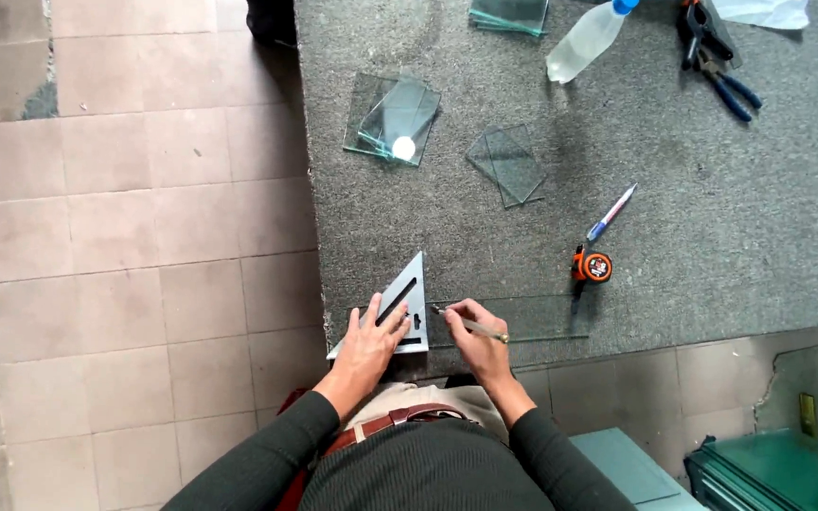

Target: Measuring, marking, and cutting small glass panels on a workshop table using a tape measure, square, and glass cutter.

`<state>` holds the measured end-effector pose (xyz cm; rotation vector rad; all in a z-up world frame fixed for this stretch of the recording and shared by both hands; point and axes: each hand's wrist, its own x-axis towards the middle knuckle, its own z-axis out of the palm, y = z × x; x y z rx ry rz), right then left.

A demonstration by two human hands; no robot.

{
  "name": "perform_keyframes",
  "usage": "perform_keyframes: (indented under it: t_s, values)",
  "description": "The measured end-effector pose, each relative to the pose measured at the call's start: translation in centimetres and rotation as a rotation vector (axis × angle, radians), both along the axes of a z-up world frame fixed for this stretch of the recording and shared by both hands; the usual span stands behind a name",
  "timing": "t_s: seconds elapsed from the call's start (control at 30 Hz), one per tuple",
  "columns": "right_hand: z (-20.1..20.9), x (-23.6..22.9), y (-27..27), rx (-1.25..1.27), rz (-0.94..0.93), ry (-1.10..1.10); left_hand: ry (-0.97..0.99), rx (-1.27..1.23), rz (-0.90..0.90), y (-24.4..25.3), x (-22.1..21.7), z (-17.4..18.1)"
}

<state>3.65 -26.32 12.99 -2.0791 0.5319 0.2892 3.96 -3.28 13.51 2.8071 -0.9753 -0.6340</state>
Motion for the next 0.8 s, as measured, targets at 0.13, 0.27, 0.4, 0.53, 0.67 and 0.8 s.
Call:
perform_keyframes:
  t_s: [0.13,0.27,0.4,0.53,0.67,0.8]
  values:
    - [0.5,-1.0,1.8,-0.064,0.006,-0.065,0.05,-0.006,0.01,0.0,0.3,0.0]
    - [-0.5,-1.9,2.9,-0.179,0.071,-0.161,0.089,0.012,-0.012,0.0,0.7,1.4]
    - [-1.5,-2.2,3.5,-0.303,0.131,-0.25,0.114,0.016,-0.01,0.0,0.8,0.3]
    - [-2.6,-2.4,3.7,-0.381,0.169,-0.278,0.15,0.013,-0.004,0.3,0.6,-1.6]
    - [-3.6,-2.4,3.5,-0.415,0.187,-0.296,0.197,0.026,0.001,0.3,0.8,-1.7]
    - [-3.4,-2.1,3.7,-0.447,0.221,-0.314,0.224,0.041,0.005,0.3,0.9,-1.8]
